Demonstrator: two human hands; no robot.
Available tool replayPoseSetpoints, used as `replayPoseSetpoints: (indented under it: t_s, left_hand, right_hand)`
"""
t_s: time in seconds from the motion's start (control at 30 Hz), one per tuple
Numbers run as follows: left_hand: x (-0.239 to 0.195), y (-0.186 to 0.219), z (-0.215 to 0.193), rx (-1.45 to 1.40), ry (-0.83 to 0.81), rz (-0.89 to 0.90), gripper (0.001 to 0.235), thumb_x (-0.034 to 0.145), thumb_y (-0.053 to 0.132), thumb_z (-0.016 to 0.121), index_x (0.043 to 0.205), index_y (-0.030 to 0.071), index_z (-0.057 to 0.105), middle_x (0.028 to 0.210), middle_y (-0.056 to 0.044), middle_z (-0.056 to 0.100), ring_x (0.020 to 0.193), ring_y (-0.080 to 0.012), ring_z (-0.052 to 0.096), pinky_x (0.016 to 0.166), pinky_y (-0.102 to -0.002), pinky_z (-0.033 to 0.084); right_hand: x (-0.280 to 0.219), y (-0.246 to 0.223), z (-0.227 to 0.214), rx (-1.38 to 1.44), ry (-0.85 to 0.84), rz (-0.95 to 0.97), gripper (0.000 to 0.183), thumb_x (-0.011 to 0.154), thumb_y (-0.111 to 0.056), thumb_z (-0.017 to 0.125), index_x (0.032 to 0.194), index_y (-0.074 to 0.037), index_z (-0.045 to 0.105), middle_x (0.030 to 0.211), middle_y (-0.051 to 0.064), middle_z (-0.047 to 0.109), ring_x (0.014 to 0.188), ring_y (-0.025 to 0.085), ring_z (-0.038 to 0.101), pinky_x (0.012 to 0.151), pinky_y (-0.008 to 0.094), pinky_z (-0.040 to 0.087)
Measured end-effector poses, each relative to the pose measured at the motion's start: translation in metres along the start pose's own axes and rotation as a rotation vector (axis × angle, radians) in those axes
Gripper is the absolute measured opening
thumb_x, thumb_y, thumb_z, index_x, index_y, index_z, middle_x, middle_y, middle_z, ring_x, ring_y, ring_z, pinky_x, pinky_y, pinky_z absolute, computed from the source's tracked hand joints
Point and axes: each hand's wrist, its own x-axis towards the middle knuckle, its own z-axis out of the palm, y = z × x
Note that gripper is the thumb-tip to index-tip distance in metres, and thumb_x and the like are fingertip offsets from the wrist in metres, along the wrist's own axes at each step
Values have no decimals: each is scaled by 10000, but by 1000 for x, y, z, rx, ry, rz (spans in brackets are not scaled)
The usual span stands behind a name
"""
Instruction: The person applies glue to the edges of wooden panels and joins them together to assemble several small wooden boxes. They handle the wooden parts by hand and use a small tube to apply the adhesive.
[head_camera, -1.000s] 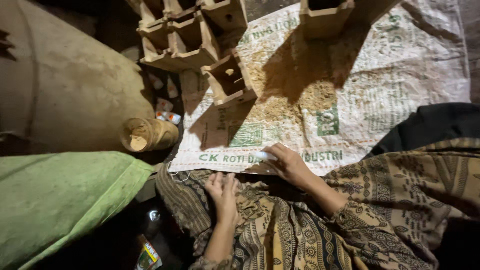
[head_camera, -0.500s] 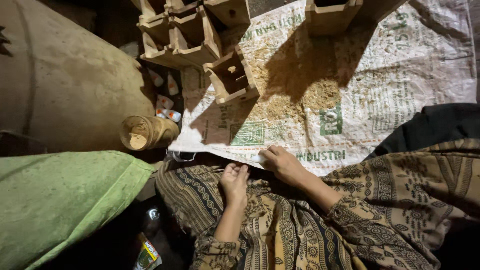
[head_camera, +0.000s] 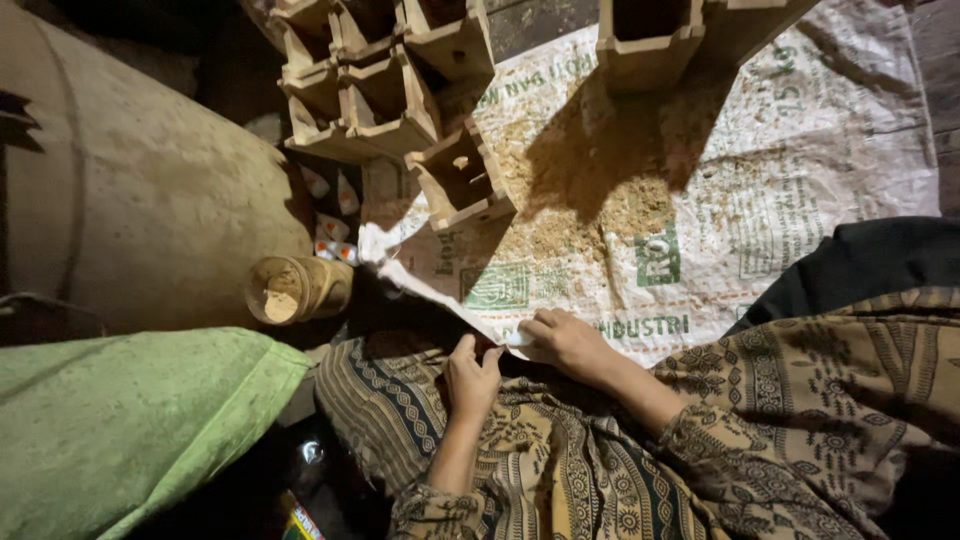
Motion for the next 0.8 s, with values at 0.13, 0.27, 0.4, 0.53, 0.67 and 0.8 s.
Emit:
replayPoseSetpoints:
  t_s: [0.13, 0.27, 0.4, 0.53, 0.67, 0.8]
  left_hand:
    - [-3, 11, 3, -102, 36, -14, 97, 810, 217, 764, 877, 152, 739, 802, -72, 784, 885, -306, 763, 751, -421, 581]
    - [-4, 25, -6, -49, 67, -69, 138, 778, 301, 778, 869, 207, 734, 775, -2, 783, 874, -257, 767, 739, -396, 574]
    - [0, 17, 5, 66, -7, -134, 302, 823, 387, 680, 1046, 186, 649, 928, -108, 785, 1007, -345, 736, 836, -520, 555]
    - [-19, 54, -40, -96, -260, -116, 676, 919, 137, 580, 1528, -40, 344, 1227, -346, 659, 1128, -434, 681, 923, -537, 554]
    - [-33, 97, -85, 235, -512, -156, 431, 986, 342, 643, 1370, 193, 518, 967, 6, 763, 824, -130, 698, 742, -302, 561]
    - [-3, 93, -90, 26, -174, 97, 253, 968, 296, 682, 1170, 156, 622, 830, 14, 637, 558, -85, 533, 448, -216, 440]
  right_hand:
    - [-1, -7, 2, -310, 169, -125, 252, 954, -228, 629, 1196, -157, 629, 937, 64, 554, 788, 296, 610, 657, 385, 532]
    - [0, -21, -4, -570, 318, -234, 202, 965, -159, 549, 1101, -69, 668, 912, 139, 555, 767, 315, 564, 627, 388, 485]
    - [6, -19, -1, -627, 365, -96, 138, 928, -172, 576, 1007, -83, 645, 841, 76, 519, 731, 278, 552, 589, 379, 446]
    - [-7, 51, -28, -508, 466, 196, 63, 948, -150, 570, 977, -158, 625, 783, 49, 490, 757, 248, 540, 644, 358, 471]
    - [-37, 118, -126, -631, 721, 645, 199, 1054, -254, 660, 1067, -75, 576, 856, 43, 551, 726, 172, 506, 543, 245, 430]
    - [-51, 148, -204, -555, 1310, 558, 391, 792, 165, 706, 1134, -4, 619, 1013, 202, 704, 847, 397, 651, 746, 463, 491]
